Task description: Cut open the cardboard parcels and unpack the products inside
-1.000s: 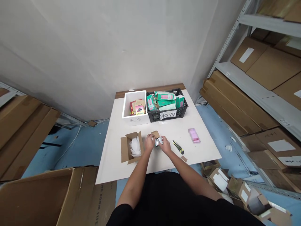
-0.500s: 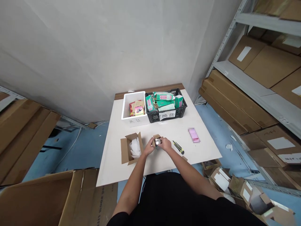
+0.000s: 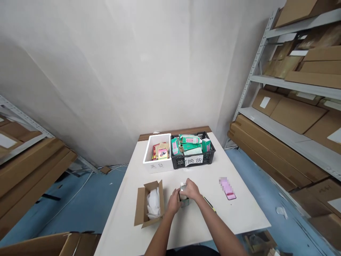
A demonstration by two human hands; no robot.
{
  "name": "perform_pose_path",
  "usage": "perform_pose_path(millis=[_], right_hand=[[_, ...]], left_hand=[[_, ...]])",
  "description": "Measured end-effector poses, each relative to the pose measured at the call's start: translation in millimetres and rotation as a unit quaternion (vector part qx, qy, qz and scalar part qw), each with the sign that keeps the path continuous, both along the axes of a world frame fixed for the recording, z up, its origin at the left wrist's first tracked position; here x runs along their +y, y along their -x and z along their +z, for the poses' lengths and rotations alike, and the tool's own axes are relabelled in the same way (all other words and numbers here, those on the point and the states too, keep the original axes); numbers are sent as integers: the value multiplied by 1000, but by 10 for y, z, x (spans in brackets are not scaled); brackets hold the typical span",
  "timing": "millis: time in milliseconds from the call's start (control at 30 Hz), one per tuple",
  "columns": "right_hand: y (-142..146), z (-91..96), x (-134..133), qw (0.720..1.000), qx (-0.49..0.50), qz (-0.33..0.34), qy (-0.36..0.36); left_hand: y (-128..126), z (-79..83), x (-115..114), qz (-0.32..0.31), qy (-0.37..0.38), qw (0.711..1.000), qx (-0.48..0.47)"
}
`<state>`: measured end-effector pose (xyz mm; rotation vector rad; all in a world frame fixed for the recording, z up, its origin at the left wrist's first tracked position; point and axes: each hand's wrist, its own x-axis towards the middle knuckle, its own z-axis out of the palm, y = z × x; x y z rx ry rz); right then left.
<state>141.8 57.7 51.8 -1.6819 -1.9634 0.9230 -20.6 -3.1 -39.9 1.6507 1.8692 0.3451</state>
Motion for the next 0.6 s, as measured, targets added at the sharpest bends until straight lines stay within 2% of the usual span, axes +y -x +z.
perform_pose_path(millis=[67, 167, 267, 333, 400, 500, 600], right_hand=[[-102, 380, 85, 998, 54, 12, -5], [-238, 906, 195, 985, 157, 38, -66], [-347, 1210, 232, 962, 239, 40, -128], [-396, 1284, 212, 947, 289, 28, -134], [-405, 1298, 166, 931, 346, 13, -111], [-324, 1292, 80, 909, 409, -7, -76], [-185, 1298, 20, 905, 419, -34, -63]], left_hand=[[-40, 92, 13, -3, 11, 1000, 13], [-69, 271, 23, -11, 18, 999, 27], [-7, 483, -19, -5, -9, 1000, 13], [65, 678, -80, 9, -71, 997, -40], [104, 951, -146, 32, -152, 981, -117], [12, 1489, -186, 67, -238, 947, -203], [-185, 2001, -92, 63, -281, 933, -214]])
